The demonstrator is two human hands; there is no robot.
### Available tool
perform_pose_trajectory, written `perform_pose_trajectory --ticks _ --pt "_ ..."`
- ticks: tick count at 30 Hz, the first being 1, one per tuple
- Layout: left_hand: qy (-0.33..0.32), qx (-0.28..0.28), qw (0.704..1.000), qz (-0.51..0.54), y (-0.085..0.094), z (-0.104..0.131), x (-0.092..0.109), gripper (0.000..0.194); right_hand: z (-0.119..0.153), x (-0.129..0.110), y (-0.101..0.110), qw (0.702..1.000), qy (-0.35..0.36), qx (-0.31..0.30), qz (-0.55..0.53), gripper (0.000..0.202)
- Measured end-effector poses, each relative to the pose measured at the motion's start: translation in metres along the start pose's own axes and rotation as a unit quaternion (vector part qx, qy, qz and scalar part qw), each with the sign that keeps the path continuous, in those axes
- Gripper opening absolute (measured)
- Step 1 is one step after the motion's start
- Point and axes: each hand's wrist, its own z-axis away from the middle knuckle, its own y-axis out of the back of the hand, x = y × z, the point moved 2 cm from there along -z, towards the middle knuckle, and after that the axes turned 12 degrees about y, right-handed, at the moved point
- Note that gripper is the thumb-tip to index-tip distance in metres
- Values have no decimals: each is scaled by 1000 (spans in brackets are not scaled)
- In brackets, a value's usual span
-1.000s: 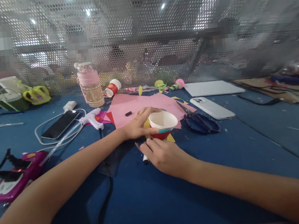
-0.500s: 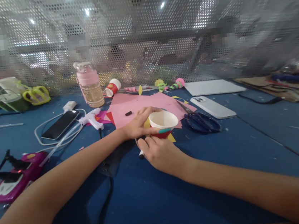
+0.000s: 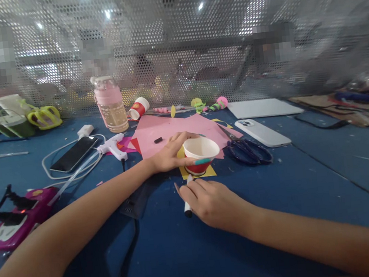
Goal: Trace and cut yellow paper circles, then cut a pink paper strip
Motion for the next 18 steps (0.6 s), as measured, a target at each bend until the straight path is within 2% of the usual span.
perform_pose_trajectory --ticks 7,12,14,18 --pt "11 -5 1000 8 1 2 1 63 15 5 3 998 22 23 -50 25" --pt "-7 -8 1000 10 1 2 -1 64 26 14 4 996 14 46 -69 29" --pt "-8 -9 1000 15 1 1 -1 64 31 20 8 994 18 79 -75 27" --pt "-2 -1 999 39 0 1 -4 63 41 34 20 978 34 193 -67 24"
